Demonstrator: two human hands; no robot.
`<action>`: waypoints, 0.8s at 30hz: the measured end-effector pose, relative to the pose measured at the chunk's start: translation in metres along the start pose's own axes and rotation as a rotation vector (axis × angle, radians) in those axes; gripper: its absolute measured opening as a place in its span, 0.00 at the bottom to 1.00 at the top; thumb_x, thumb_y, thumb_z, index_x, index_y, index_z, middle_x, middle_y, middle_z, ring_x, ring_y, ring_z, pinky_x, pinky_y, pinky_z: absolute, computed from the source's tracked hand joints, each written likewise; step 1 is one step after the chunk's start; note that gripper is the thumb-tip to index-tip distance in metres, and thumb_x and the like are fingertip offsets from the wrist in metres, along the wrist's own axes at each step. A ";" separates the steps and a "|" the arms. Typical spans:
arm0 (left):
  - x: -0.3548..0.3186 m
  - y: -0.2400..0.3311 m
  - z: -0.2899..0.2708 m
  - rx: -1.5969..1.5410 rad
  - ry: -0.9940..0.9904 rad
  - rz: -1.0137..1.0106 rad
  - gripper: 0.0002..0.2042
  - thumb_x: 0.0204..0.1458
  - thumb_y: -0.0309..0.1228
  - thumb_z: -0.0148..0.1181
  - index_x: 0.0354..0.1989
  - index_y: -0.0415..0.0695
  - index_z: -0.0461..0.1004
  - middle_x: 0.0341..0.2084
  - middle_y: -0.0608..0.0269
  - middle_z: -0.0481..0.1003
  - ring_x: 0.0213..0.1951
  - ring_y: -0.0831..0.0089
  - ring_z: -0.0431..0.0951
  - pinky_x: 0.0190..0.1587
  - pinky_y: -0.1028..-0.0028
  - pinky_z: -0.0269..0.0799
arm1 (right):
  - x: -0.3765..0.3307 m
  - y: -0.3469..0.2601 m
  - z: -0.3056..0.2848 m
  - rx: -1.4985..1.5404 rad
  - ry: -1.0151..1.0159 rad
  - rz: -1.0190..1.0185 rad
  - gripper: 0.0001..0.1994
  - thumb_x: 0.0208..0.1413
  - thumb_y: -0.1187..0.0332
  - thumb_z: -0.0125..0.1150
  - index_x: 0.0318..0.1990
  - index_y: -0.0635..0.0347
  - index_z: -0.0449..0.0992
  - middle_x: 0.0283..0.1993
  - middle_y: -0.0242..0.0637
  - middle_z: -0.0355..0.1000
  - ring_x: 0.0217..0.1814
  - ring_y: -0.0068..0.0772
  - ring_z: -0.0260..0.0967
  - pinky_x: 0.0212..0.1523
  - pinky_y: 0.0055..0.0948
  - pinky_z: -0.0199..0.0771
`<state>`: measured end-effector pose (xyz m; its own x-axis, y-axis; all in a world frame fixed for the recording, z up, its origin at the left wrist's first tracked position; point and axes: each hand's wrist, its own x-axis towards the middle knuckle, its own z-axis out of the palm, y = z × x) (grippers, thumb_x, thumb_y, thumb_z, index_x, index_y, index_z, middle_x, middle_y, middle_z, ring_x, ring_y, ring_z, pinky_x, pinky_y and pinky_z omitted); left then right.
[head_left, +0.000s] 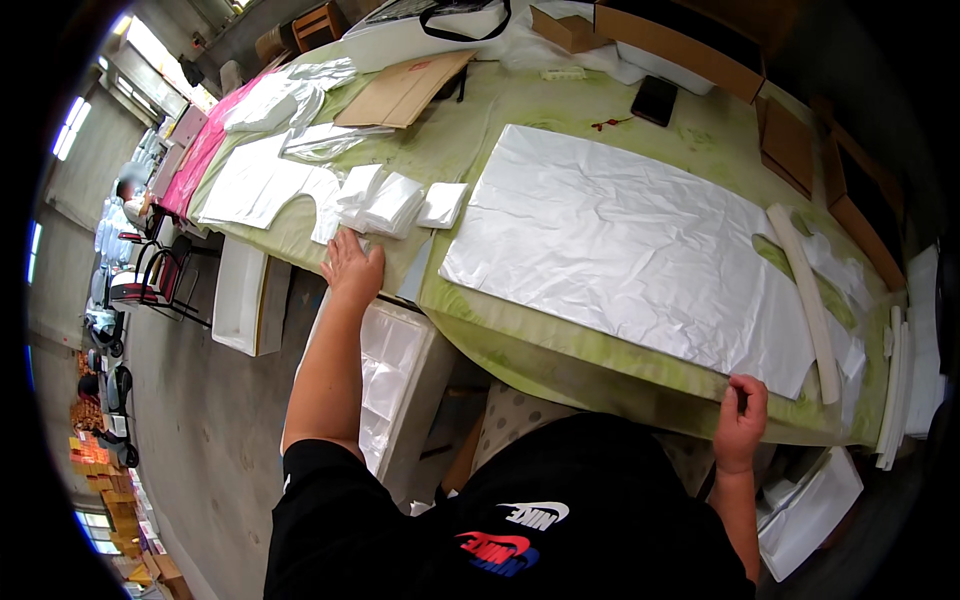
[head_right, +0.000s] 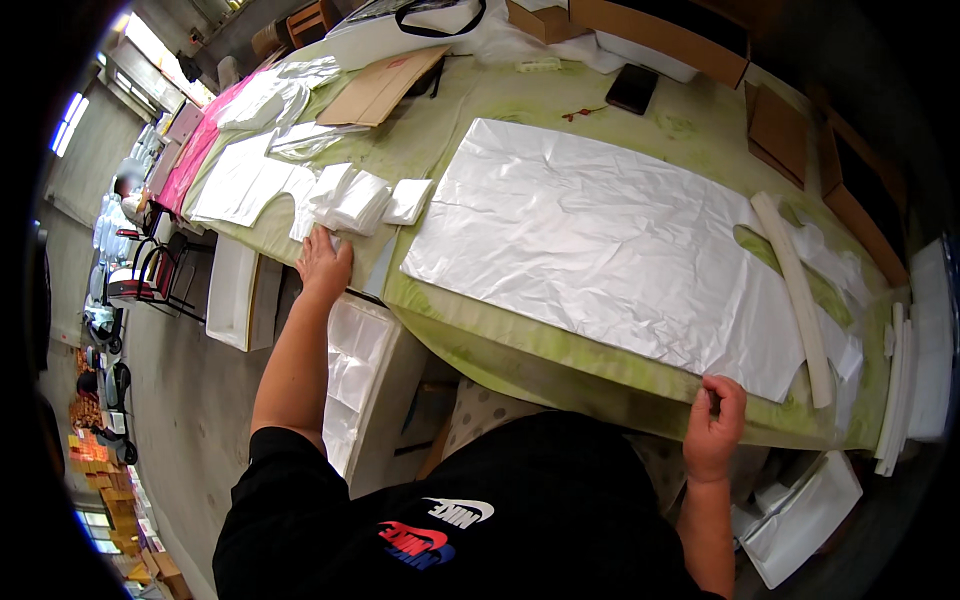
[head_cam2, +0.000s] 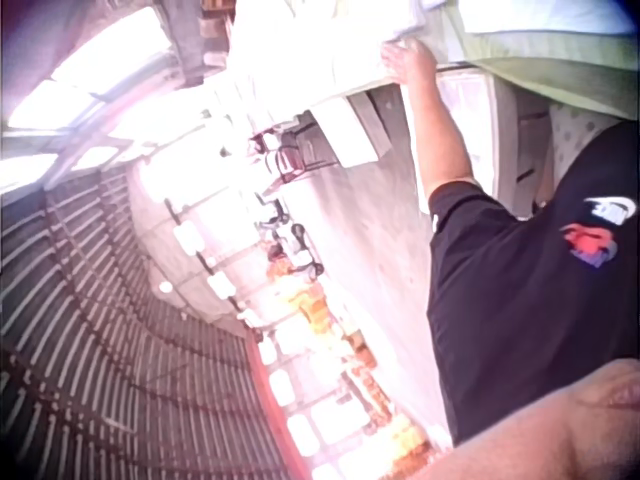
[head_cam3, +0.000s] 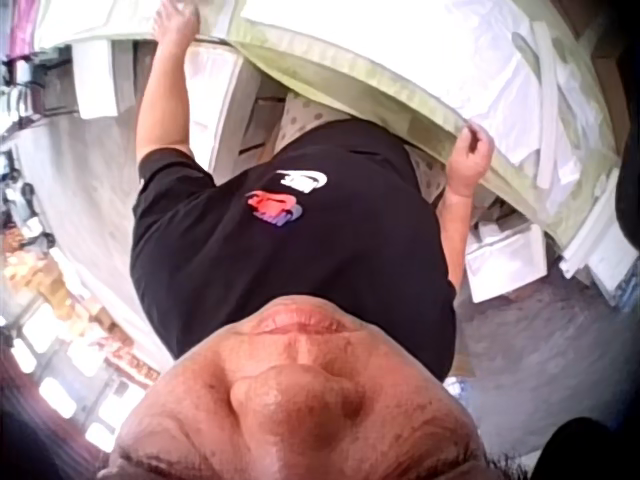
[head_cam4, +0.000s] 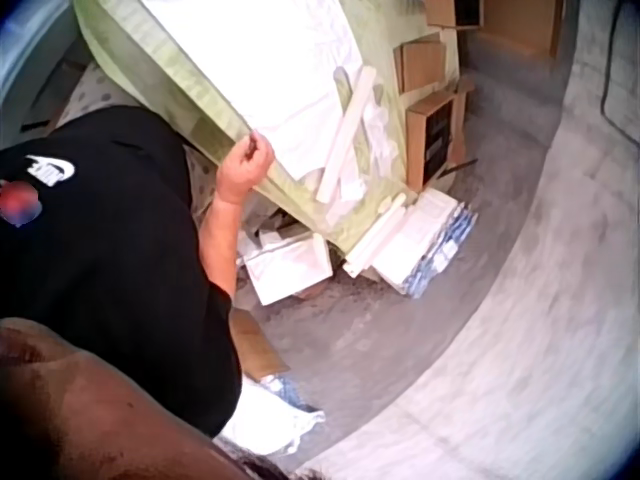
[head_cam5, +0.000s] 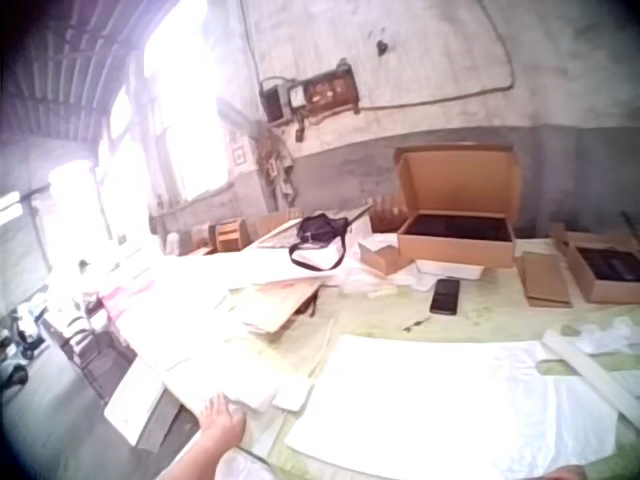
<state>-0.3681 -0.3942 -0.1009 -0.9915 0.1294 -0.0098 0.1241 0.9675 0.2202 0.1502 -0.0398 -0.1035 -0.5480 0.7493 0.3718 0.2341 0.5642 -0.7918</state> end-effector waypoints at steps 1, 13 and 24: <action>-0.002 0.002 -0.005 0.038 -0.034 0.011 0.42 0.60 0.54 0.46 0.78 0.41 0.46 0.78 0.52 0.45 0.79 0.52 0.38 0.75 0.42 0.30 | 0.001 -0.001 0.000 -0.011 -0.003 -0.018 0.09 0.59 0.82 0.58 0.46 0.65 0.75 0.48 0.41 0.72 0.49 0.35 0.70 0.52 0.30 0.72; 0.052 -0.027 -0.008 -0.505 0.525 0.231 0.33 0.57 0.43 0.61 0.71 0.44 0.63 0.72 0.40 0.57 0.74 0.48 0.53 0.74 0.57 0.47 | 0.003 -0.004 0.000 -0.039 0.009 -0.034 0.08 0.57 0.82 0.58 0.43 0.65 0.74 0.44 0.43 0.72 0.47 0.40 0.70 0.51 0.33 0.72; 0.094 0.012 -0.051 -0.528 -0.090 0.060 0.41 0.48 0.47 0.68 0.72 0.49 0.63 0.71 0.45 0.61 0.71 0.56 0.63 0.71 0.59 0.56 | 0.004 -0.004 0.003 -0.150 0.006 -0.107 0.07 0.59 0.82 0.57 0.44 0.65 0.74 0.45 0.39 0.71 0.47 0.33 0.69 0.52 0.29 0.71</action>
<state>-0.4624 -0.3819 -0.0491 -0.9733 0.2213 -0.0607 0.1212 0.7204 0.6829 0.1447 -0.0399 -0.0999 -0.5717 0.6838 0.4534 0.2918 0.6860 -0.6665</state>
